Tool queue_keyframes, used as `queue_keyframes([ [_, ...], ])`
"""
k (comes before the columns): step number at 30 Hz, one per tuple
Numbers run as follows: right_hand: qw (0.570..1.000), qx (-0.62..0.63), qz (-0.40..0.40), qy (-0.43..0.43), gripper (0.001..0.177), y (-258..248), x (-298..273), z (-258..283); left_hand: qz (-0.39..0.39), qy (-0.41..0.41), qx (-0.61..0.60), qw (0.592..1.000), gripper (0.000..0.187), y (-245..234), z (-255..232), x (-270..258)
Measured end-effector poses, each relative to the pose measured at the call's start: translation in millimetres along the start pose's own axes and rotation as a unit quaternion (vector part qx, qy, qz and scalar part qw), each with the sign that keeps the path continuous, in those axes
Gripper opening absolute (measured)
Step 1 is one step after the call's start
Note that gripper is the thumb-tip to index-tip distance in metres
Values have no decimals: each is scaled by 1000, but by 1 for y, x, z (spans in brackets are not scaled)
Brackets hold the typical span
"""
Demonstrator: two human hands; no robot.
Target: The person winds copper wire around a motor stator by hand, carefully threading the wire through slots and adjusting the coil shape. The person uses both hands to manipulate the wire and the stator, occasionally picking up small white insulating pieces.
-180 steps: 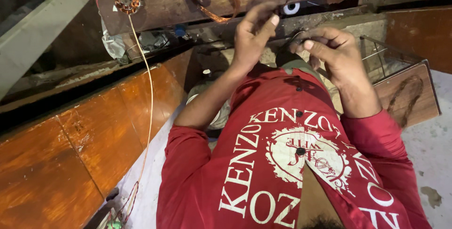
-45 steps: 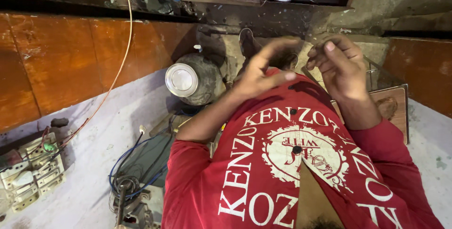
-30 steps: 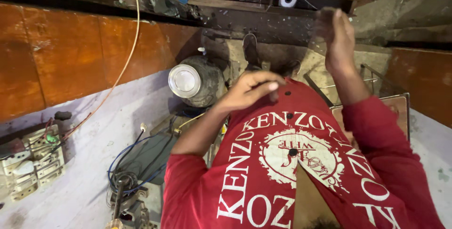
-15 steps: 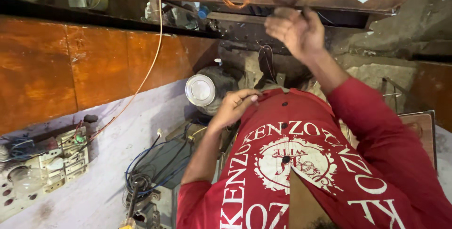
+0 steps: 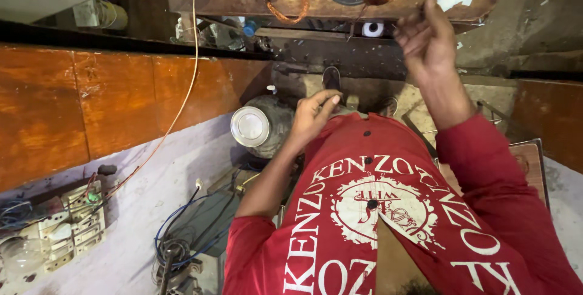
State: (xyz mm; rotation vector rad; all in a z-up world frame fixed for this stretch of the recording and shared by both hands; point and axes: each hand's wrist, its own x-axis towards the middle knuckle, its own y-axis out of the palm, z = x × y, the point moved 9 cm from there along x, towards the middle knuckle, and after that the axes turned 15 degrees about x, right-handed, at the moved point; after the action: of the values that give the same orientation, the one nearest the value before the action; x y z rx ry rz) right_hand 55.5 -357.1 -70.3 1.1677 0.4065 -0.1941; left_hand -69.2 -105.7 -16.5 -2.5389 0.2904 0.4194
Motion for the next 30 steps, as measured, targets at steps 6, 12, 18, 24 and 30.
queue_keyframes([
  [6, 980, -116, -161, 27, 25, -73, 56, -24, -38, 2, -19, 999, 23, -4, 14, 13],
  [12, 974, -173, -129, 68, 24, -83, 73, -66, -35, -6, -35, 999, 22, -14, 40, 9],
  [18, 989, -131, -71, -19, 24, -35, 50, -41, -14, -28, -61, 998, 24, -34, 83, 8],
  [24, 992, -112, 18, -47, 28, 10, 56, -16, -53, -71, -99, 991, 25, -54, 148, 39],
  [30, 989, -125, -25, -80, 19, 11, 80, 0, -117, -93, -152, 977, 25, -78, 192, 80],
])
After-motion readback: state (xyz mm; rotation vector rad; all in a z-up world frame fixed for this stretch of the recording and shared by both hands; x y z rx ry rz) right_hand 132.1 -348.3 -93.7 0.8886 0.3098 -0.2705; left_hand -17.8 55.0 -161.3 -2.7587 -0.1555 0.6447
